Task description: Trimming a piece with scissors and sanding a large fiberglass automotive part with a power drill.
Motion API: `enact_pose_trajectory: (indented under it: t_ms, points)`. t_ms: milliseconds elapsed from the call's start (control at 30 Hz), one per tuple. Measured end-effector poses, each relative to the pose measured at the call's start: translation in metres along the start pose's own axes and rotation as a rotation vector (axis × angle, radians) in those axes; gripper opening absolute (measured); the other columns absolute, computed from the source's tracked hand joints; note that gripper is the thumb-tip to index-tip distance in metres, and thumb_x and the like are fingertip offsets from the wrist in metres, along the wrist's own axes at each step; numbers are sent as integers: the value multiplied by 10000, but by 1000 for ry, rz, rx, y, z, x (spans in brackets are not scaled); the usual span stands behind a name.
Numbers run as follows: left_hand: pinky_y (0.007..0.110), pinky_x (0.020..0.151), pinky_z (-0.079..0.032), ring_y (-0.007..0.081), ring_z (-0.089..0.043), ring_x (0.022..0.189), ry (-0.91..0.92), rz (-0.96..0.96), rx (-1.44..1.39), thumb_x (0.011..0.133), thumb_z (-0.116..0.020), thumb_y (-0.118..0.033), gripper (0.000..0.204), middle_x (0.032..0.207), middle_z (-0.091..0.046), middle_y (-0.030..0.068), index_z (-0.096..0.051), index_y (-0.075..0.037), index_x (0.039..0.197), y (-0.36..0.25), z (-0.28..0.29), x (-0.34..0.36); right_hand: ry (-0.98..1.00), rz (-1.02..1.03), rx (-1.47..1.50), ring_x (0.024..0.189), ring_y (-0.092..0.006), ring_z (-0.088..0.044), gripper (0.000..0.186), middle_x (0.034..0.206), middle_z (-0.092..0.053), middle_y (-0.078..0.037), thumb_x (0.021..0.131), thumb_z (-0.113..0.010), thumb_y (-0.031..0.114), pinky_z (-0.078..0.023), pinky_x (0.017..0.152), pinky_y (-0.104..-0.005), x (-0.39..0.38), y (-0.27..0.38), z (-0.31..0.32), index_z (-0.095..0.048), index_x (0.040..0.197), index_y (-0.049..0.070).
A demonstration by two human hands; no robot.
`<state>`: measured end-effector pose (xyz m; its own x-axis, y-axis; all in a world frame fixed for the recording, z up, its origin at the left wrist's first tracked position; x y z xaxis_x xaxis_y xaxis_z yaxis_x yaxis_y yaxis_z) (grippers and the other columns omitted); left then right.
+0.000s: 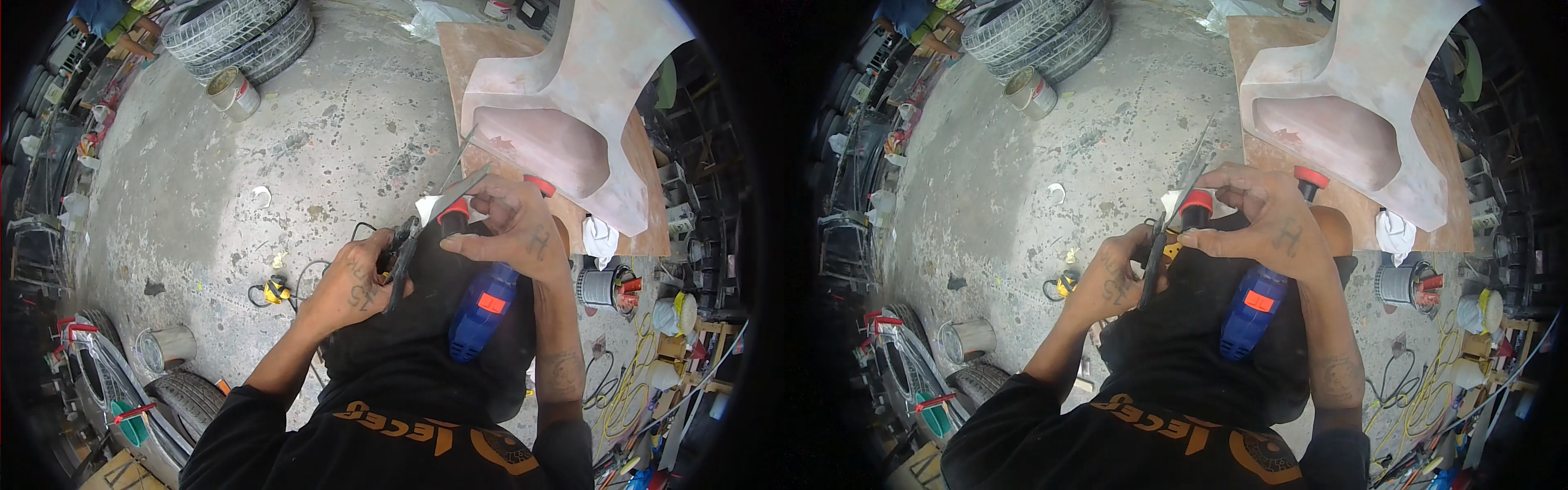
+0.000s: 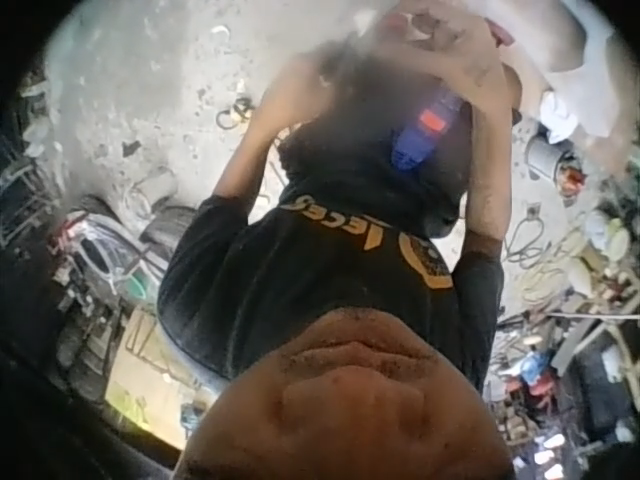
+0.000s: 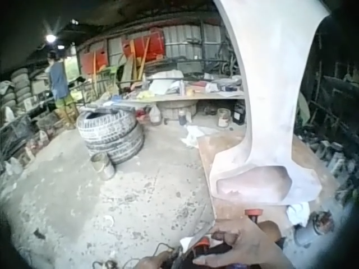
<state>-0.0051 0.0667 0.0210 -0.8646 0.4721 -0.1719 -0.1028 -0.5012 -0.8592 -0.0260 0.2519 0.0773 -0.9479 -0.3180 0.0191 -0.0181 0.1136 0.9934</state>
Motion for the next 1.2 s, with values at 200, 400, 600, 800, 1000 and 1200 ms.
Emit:
enact_pose_trajectory:
  t_ms: [200, 400, 600, 800, 1000, 1200]
  points:
    - [307, 533, -534, 183, -691, 621, -43, -79, 19, 773, -772, -60, 434, 901, -744, 151, -664, 26, 1184, 11, -1, -3, 27, -39, -162, 954, -121, -647, 403, 1013, -697, -42, 752, -890, 5, -498, 920, -281, 3, 7, -2, -716, 1113, -28]
    - [392, 580, -505, 330, -666, 590, -58, -125, 9, 773, -818, -134, 486, 690, -633, 227, -596, 83, 1147, 0, 3, -3, 82, -40, -241, 919, -106, -634, 338, 948, -671, -30, 757, -889, 65, -505, 937, -284, 4, 9, -3, -716, 1028, -39]
    - [414, 605, -508, 364, -680, 639, -52, -108, 76, 780, -812, -133, 496, 721, -648, 239, -588, 80, 1168, 2, 7, -6, 83, -59, -369, 895, -111, -636, 330, 923, -668, -51, 746, -884, 96, -525, 918, -290, 6, 19, -5, -712, 981, -58]
    - [425, 676, -525, 367, -710, 766, -32, -76, 107, 780, -810, -133, 483, 790, -662, 269, -599, 68, 1164, 3, 10, -5, 147, -56, -352, 896, -121, -634, 338, 940, -679, -67, 744, -878, 143, -518, 833, -277, 10, 2, -9, -727, 979, -47]
    - [368, 800, -556, 267, -739, 912, -57, -77, -185, 796, -731, -90, 514, 977, -731, 208, -573, 63, 1260, 11, 21, 12, 104, 63, -373, 873, -127, -663, 473, 938, -685, -49, 771, -859, 136, -518, 795, -262, 13, -4, -8, -701, 1184, -31]
    - [377, 921, -556, 261, -678, 1178, -152, -10, -273, 843, -699, -177, 571, 1244, -683, 161, -559, 31, 1356, 56, 25, 8, 34, -253, -131, 901, -149, -712, 550, 992, -744, -109, 835, -856, 106, -547, 817, -246, 8, -20, -6, -623, 1290, -98]
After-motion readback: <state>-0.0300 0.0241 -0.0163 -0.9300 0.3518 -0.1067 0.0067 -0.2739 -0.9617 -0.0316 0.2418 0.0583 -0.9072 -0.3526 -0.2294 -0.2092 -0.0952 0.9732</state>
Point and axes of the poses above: each hand's wrist, its own x-axis towards the middle knuckle, its own z-axis out of the back of the hand, y = z × x, the point moved 8 cm from there along x, towards the middle knuckle
